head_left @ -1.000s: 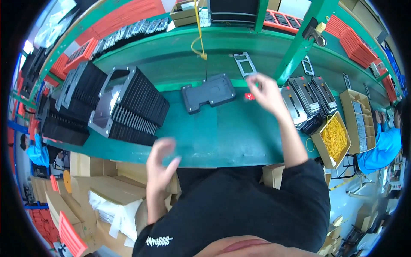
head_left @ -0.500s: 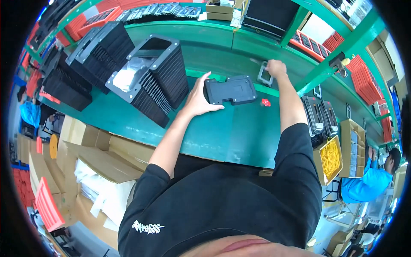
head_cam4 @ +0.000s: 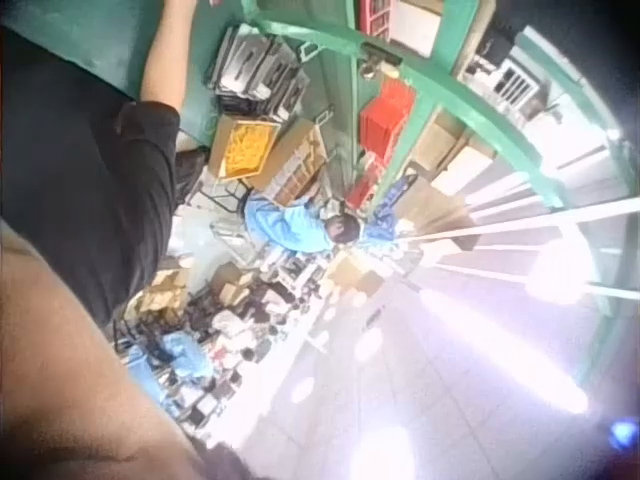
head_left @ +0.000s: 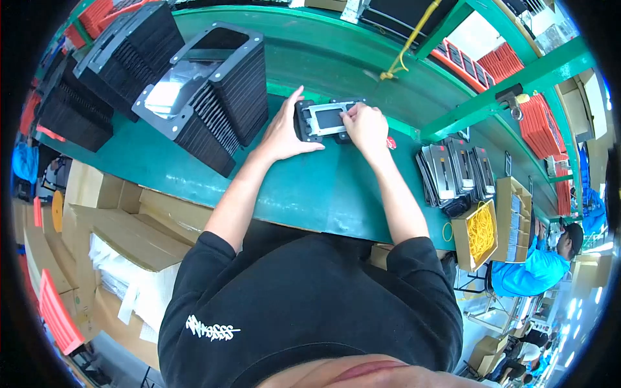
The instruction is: Assembling black electronic enclosures by installing internal components and metal brackets on a factory production line.
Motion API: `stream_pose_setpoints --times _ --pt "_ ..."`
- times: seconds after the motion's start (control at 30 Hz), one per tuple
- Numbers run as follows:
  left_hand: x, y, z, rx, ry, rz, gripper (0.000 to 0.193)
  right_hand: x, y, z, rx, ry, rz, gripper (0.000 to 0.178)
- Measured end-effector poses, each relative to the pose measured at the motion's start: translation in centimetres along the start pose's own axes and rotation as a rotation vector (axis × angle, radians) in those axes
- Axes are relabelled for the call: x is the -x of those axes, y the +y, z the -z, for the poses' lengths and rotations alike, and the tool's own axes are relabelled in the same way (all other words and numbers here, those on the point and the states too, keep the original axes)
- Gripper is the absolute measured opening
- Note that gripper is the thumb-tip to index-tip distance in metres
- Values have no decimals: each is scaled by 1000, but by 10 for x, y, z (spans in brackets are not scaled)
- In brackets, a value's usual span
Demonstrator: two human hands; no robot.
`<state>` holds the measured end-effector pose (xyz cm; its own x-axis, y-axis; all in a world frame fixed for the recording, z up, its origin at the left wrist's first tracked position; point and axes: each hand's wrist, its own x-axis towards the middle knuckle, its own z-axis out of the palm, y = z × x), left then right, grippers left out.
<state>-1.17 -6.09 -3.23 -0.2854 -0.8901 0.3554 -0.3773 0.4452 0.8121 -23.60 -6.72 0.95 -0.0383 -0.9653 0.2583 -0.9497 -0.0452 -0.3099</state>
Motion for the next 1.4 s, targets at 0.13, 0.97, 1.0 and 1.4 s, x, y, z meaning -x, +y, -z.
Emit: stream_pose_setpoints --times 0.13,0.97,1.0,1.4 --pt "1 3 0 50 -26 27 136 7 -13 -7 41 -33 62 26" --pt "33 18 14 -123 -207 -171 68 54 19 33 -38 -219 -278 94" --pt "40 23 14 -123 -217 -180 68 64 19 39 -40 -212 -290 94" --pt "137 20 26 1118 -10 52 66 179 166 107 399 134 -359 47"
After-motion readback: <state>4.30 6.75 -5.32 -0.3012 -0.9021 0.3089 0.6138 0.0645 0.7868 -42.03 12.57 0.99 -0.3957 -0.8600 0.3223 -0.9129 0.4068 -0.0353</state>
